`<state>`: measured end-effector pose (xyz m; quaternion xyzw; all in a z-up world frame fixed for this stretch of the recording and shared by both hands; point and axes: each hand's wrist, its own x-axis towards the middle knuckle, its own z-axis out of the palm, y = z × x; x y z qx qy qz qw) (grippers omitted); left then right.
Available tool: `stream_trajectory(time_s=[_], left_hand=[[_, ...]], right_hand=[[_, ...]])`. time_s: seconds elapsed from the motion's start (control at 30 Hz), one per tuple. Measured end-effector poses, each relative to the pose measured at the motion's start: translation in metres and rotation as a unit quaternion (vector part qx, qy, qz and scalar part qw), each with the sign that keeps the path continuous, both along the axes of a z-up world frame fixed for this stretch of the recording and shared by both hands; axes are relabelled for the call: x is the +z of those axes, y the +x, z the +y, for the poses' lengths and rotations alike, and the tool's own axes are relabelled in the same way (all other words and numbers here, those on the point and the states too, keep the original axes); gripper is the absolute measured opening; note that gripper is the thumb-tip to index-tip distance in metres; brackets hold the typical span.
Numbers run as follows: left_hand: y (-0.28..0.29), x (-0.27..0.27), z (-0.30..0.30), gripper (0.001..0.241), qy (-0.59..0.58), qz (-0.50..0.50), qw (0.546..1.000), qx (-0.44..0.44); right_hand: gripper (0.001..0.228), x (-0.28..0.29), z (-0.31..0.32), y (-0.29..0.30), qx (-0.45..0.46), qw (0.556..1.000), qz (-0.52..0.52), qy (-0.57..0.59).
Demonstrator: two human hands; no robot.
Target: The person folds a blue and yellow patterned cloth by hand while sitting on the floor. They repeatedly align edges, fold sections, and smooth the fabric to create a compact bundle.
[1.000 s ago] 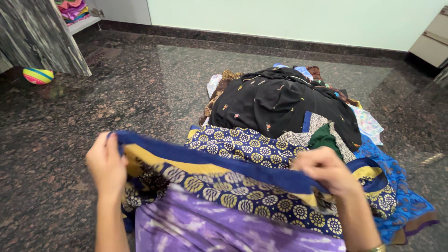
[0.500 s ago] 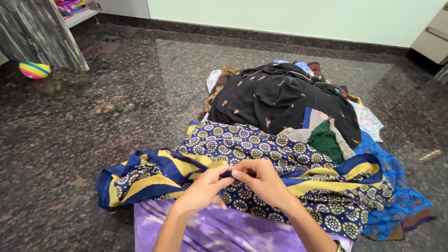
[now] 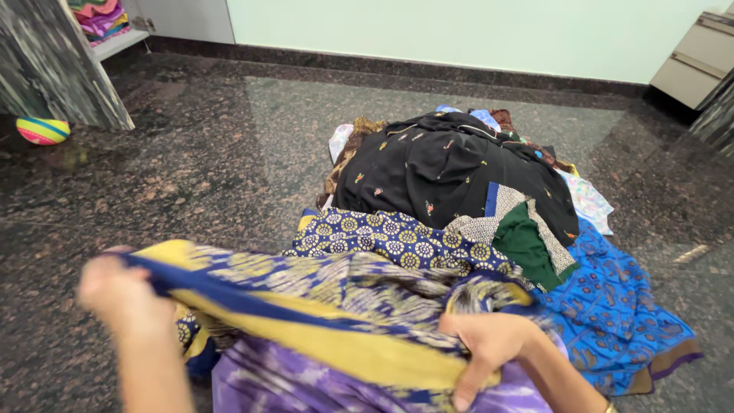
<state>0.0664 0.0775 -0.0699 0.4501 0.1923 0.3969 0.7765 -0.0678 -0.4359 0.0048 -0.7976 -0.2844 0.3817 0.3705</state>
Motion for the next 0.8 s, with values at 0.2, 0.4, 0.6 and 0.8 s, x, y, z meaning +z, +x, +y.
stream_trajectory(time_s=[0.2, 0.4, 0.6, 0.8], left_hand=[[0.006, -0.021, 0.073, 0.029, -0.046, -0.172, 0.983, 0.053], [-0.006, 0.022, -0.012, 0.024, 0.045, -0.15, 0.985, 0.072], [-0.019, 0.061, -0.105, 0.02, 0.09, -0.135, 0.987, -0.007], [-0.042, 0.073, -0.139, 0.019, 0.153, -0.123, 0.978, -0.075]], right_hand=[[0.063, -0.016, -0.019, 0.044, 0.11, 0.976, -0.149, -0.116], [0.027, 0.059, -0.144, 0.039, -0.541, 0.374, -0.705, -0.265], [0.067, -0.024, -0.211, 0.016, -0.517, 0.41, -0.598, -0.455], [0.065, -0.123, -0.132, 0.033, -0.505, 0.663, -0.492, -0.251]])
